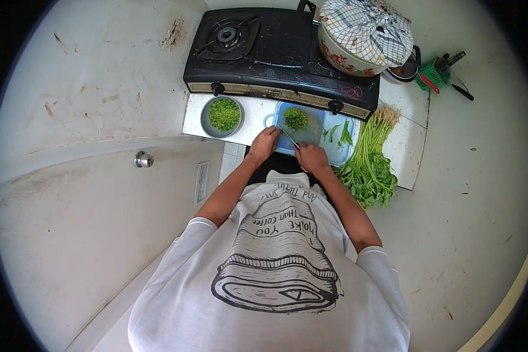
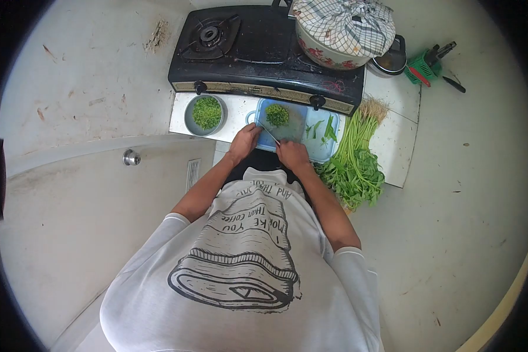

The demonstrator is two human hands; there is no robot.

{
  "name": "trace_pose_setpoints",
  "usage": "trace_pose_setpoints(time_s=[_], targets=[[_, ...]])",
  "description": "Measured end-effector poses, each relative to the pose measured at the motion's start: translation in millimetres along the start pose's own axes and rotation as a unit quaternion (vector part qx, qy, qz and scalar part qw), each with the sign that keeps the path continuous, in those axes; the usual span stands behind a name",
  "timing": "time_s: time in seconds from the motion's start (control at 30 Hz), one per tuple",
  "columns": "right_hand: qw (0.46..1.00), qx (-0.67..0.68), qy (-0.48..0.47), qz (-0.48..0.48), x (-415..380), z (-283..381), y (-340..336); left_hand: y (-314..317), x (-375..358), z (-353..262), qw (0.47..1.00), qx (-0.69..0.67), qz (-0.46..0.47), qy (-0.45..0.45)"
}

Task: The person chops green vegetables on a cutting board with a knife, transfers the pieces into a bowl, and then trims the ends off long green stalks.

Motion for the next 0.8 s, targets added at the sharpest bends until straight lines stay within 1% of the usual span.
trace_pose_setpoints(time_s=[0.03,0.13,0.2,0.23,0.3,0.33,0.4,0.5,0.53,0.7,0.8], targets=[[1.000,0.000,0.005,-0.005,4.0,2.0,-2.0,-2.4,0.1,-4.4,0.999,0.015,-0.015,0.025],[1.000,-0.005,0.015,-0.017,11.1,6.5,-3.8,-2.1,-1.5,-2.7,0.998,-0.020,0.013,-0.055],[1.000,-0.014,0.010,-0.020,11.0,8.6,-3.9,-4.2,0.1,1.0,0.999,-0.018,-0.015,-0.043],[1.000,-0.014,0.010,-0.008,9.0,6.3,-2.8,-5.1,0.1,3.3,0.999,-0.018,-0.029,-0.038],[1.000,-0.015,0.007,0.020,1.9,-2.0,0.8,-7.8,0.1,7.0,0.996,-0.059,-0.050,-0.040],[1.000,-0.010,0.013,0.017,-1.5,-6.4,2.5,-9.4,0.0,7.0,0.994,-0.080,-0.061,-0.041],[1.000,-0.001,0.026,0.010,-6.4,-11.2,2.9,-10.4,1.2,7.9,0.994,-0.075,-0.060,-0.057],[1.000,-0.006,0.008,-0.011,-8.2,-10.3,-2.3,-10.4,2.8,8.4,0.993,-0.072,-0.056,-0.074],[1.000,-0.001,0.005,-0.003,-7.5,-9.1,-1.7,-10.0,3.6,9.5,0.993,-0.072,-0.054,-0.078],[1.000,-0.001,0.000,0.029,-5.2,-1.7,0.3,-9.9,3.6,11.9,0.992,-0.090,-0.063,-0.068],[1.000,-0.001,-0.008,-0.006,-0.2,3.1,1.2,-10.3,2.3,10.8,0.991,-0.097,-0.071,-0.058]])
Point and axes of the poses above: each hand's wrist, its own x-axis towards the middle knuckle, its own y-axis out of the palm, z = x × y, the point moved 8 cm from there along x, towards the middle knuckle, and after that the axes turned 11 degrees about -x, right-handed, at the moved point
